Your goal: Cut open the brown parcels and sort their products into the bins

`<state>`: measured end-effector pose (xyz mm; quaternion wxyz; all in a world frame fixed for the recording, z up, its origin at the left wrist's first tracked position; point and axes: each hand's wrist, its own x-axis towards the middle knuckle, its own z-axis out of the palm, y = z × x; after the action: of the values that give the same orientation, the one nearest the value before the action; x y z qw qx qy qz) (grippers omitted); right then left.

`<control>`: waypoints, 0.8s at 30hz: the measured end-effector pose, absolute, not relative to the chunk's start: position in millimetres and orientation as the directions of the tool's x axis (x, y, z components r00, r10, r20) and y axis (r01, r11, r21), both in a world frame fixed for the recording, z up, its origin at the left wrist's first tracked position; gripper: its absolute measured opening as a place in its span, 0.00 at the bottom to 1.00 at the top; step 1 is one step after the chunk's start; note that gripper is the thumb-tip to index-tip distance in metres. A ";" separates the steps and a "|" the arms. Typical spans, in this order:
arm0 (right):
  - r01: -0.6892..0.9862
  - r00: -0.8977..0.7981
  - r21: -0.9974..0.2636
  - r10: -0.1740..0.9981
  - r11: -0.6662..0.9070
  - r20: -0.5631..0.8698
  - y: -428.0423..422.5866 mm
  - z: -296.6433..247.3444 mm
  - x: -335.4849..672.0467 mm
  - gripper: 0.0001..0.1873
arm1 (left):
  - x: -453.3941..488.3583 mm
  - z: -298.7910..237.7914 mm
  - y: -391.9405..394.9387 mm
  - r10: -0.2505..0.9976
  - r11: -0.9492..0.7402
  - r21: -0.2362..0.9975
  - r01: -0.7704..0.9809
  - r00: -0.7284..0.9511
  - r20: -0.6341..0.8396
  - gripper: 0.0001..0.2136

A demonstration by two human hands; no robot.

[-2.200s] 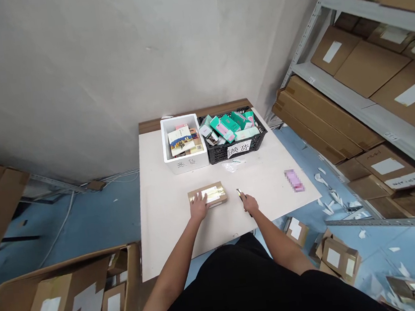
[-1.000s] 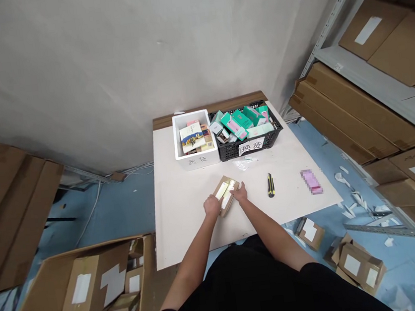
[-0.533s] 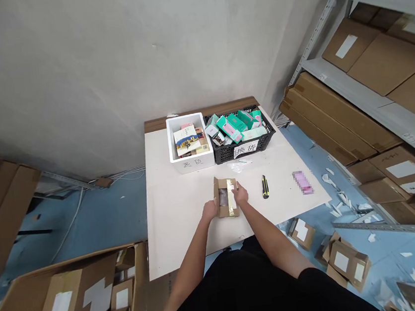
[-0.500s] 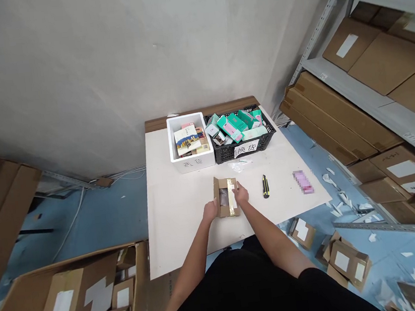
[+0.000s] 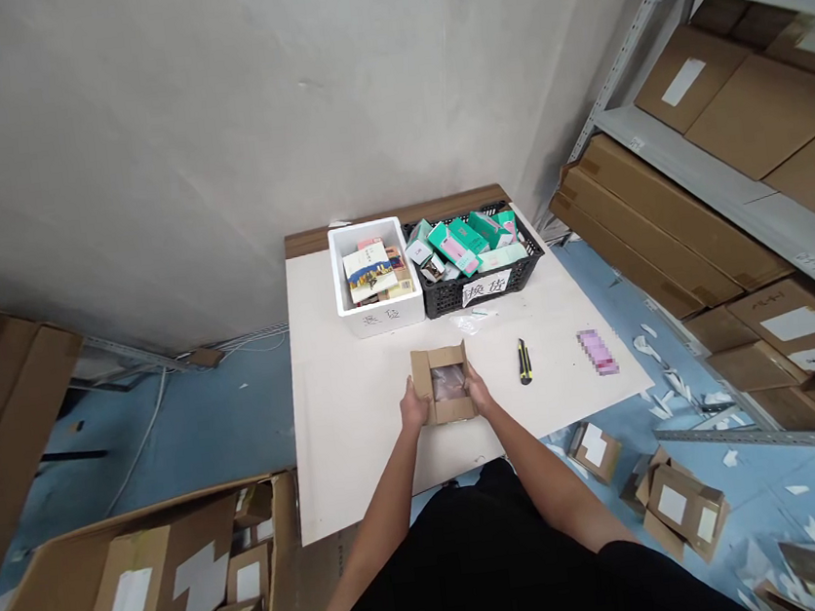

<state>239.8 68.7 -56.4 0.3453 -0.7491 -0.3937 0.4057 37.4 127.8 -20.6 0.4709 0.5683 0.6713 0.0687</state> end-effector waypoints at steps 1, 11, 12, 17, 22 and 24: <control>0.217 0.356 -0.864 0.861 -0.455 -0.364 65.7 -56.7 247.4 0.43 | 36.9 -20.4 130.2 0.838 0.320 0.618 0.718 0.089 -0.538 0.45; 0.861 0.285 -0.453 0.957 -0.232 0.052 43.9 -67.7 261.7 0.32 | 72.0 -22.3 134.1 0.733 -0.148 0.589 0.794 0.488 -0.474 0.10; 0.894 0.225 -0.407 0.973 -0.190 0.041 45.6 -65.9 262.5 0.31 | 71.4 -25.1 133.1 0.724 -0.153 0.615 0.773 0.512 -0.463 0.08; 0.931 0.087 -0.343 0.988 -0.126 -0.125 66.4 -46.3 274.5 0.25 | 47.3 -40.3 123.7 0.716 -0.170 0.819 0.548 0.640 -0.280 0.06; 0.938 0.121 -0.274 0.943 -0.210 -0.309 87.3 -28.9 272.8 0.31 | 39.4 -47.3 109.4 0.696 -0.067 0.856 0.513 0.639 -0.328 0.22; 0.932 0.146 -0.274 0.938 -0.237 -0.314 91.6 -27.1 268.5 0.37 | 42.1 -49.2 103.8 0.708 -0.070 0.844 0.531 0.623 -0.333 0.22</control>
<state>268.5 91.6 -27.1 0.0068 -0.7569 -0.6178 0.2130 42.1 103.8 -49.2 0.5319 0.7269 0.4264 0.0833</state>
